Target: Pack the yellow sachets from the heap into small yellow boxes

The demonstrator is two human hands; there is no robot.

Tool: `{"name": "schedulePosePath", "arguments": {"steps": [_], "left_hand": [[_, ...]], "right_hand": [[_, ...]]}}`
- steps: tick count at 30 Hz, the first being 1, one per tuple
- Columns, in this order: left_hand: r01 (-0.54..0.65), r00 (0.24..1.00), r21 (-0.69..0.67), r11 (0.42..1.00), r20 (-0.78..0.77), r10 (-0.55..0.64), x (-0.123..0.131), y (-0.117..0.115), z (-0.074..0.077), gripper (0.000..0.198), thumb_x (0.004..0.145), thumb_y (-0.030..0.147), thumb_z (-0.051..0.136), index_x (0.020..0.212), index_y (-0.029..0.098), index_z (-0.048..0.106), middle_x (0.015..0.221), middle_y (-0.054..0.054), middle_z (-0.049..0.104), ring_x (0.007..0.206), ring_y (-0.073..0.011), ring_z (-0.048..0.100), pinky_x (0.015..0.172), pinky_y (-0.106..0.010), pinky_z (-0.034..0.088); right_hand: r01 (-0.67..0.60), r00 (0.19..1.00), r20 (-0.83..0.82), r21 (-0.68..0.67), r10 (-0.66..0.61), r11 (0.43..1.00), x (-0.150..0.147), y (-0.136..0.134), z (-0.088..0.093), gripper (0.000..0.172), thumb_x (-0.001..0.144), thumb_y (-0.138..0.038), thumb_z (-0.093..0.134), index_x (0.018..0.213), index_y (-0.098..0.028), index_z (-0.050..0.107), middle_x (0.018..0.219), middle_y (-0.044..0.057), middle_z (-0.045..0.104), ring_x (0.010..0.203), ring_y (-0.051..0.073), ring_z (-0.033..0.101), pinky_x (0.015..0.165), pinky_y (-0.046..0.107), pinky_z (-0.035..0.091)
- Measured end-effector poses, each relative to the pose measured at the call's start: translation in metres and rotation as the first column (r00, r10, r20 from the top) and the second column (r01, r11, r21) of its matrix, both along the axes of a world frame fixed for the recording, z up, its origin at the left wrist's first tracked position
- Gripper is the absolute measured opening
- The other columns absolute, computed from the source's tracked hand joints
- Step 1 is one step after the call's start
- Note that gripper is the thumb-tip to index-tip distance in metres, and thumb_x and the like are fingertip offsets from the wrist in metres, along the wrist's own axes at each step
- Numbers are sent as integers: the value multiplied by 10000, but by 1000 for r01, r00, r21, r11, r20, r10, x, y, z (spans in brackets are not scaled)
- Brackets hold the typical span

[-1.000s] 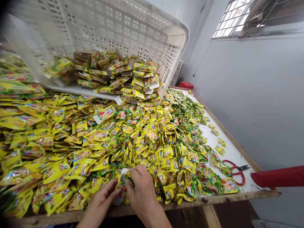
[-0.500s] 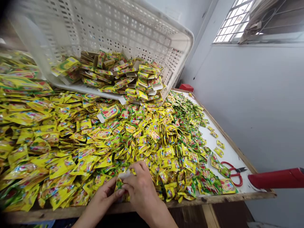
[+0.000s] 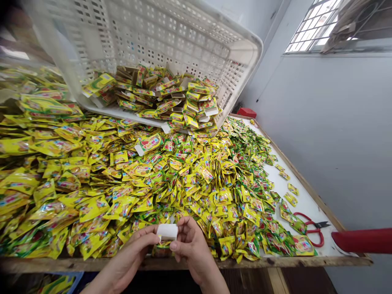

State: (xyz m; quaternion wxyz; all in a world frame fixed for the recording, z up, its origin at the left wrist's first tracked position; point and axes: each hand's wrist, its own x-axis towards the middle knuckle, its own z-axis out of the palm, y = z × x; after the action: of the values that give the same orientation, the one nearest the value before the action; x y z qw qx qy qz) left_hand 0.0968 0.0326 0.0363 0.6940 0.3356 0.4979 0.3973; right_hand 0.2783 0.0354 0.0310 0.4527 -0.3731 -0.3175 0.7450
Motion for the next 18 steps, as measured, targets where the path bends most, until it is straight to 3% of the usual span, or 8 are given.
{"name": "schedulePosePath", "arguments": {"steps": [2,4,7,9,12,15,18], "left_hand": [[6,1000,25,1000,14,-7,0,0,6,233,785,173,595,962,174,748,888,-34,736,927,-231,606,871,-315,399],[43,998,40,998,37,-45,0,-2,10,153,788,198,617,872,169,741,847,-29,720,864,-209,600,822,-292,407],[65,995,23,998,80,-67,3,-3,12,113,737,137,638,813,170,714,794,-14,692,799,-181,597,737,-255,425],[10,995,33,999,95,-13,6,0,8,123,726,108,632,805,176,698,770,-3,680,778,-168,607,712,-239,440],[-138,990,103,985,47,134,7,7,-3,137,799,235,668,924,196,707,924,-30,731,926,-198,645,845,-271,477],[-180,972,181,967,-119,203,4,11,-16,261,796,360,707,1009,213,734,1064,-62,750,1053,-255,648,963,-335,470],[-142,954,226,964,-228,194,2,13,-22,270,802,395,695,1008,233,757,1094,-56,755,1074,-272,654,995,-359,471]], "right_hand": [[-49,998,-40,-10,49,999,2,0,2,453,680,-308,819,1042,-235,557,885,1,600,582,106,528,471,207,449],[-53,998,-18,-7,53,999,1,0,1,410,712,-303,790,1053,-233,573,849,-6,599,550,96,511,462,204,435],[-40,994,108,78,31,996,-10,4,-6,244,684,-223,784,876,-191,636,662,-44,549,495,70,413,427,163,328],[17,971,230,186,-61,982,-19,10,-10,123,679,-183,761,740,-174,654,600,-48,523,528,79,428,480,173,354],[89,910,361,313,-205,946,-25,21,-12,66,746,-237,719,779,-183,738,714,2,593,595,110,496,501,194,404],[31,897,410,315,-165,949,-21,29,-9,202,811,-366,682,864,-202,788,800,45,626,575,126,524,404,196,390],[8,905,407,279,-126,960,-15,31,-5,202,783,-391,724,824,-207,793,774,43,648,601,142,566,435,206,449]]}}
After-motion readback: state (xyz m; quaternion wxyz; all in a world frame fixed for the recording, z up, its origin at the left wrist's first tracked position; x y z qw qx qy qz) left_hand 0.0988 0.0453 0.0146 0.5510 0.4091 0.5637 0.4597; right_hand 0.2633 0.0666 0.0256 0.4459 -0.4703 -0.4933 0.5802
